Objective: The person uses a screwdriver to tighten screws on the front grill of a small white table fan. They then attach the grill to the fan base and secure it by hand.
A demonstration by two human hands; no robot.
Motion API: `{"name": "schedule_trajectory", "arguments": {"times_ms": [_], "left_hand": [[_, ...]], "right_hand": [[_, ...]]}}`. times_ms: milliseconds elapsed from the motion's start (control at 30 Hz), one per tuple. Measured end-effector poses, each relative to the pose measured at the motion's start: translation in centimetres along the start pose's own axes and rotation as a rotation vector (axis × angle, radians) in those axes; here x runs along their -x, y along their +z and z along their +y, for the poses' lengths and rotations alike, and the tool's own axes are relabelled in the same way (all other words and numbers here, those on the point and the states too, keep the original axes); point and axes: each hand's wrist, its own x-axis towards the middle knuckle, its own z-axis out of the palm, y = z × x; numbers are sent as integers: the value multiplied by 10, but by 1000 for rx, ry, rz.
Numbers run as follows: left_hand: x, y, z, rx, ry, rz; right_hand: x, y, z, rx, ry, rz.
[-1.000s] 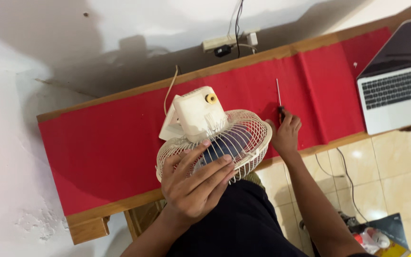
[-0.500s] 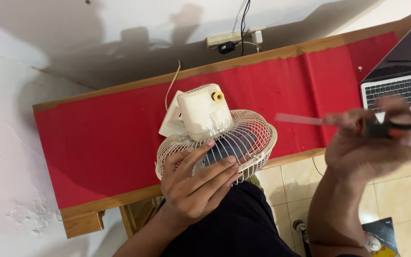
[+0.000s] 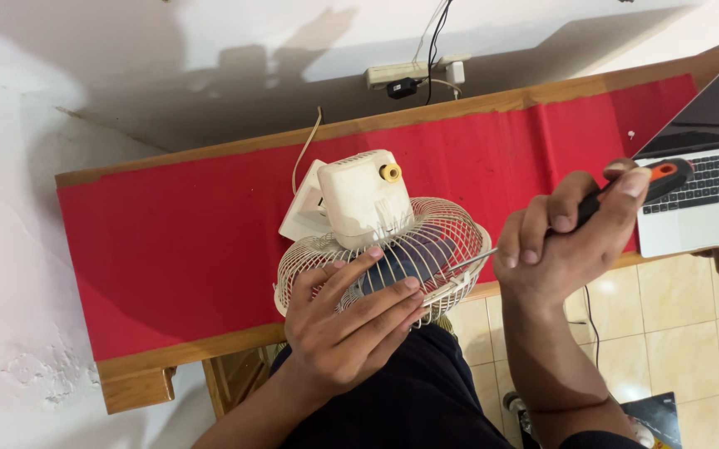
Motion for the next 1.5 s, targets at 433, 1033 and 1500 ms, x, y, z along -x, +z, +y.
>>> {"name": "schedule_trajectory", "arguments": {"times_ms": [433, 1033, 1500], "left_hand": [[0, 4, 0, 2, -9, 20], [-3, 1, -2, 16, -12, -22], [-3, 0, 0, 40, -38, -18]], "right_hand": [[-5, -9, 9, -195, 218, 58], [-5, -3, 9, -85, 147, 2], [-3, -9, 9, -165, 205, -34]]}}
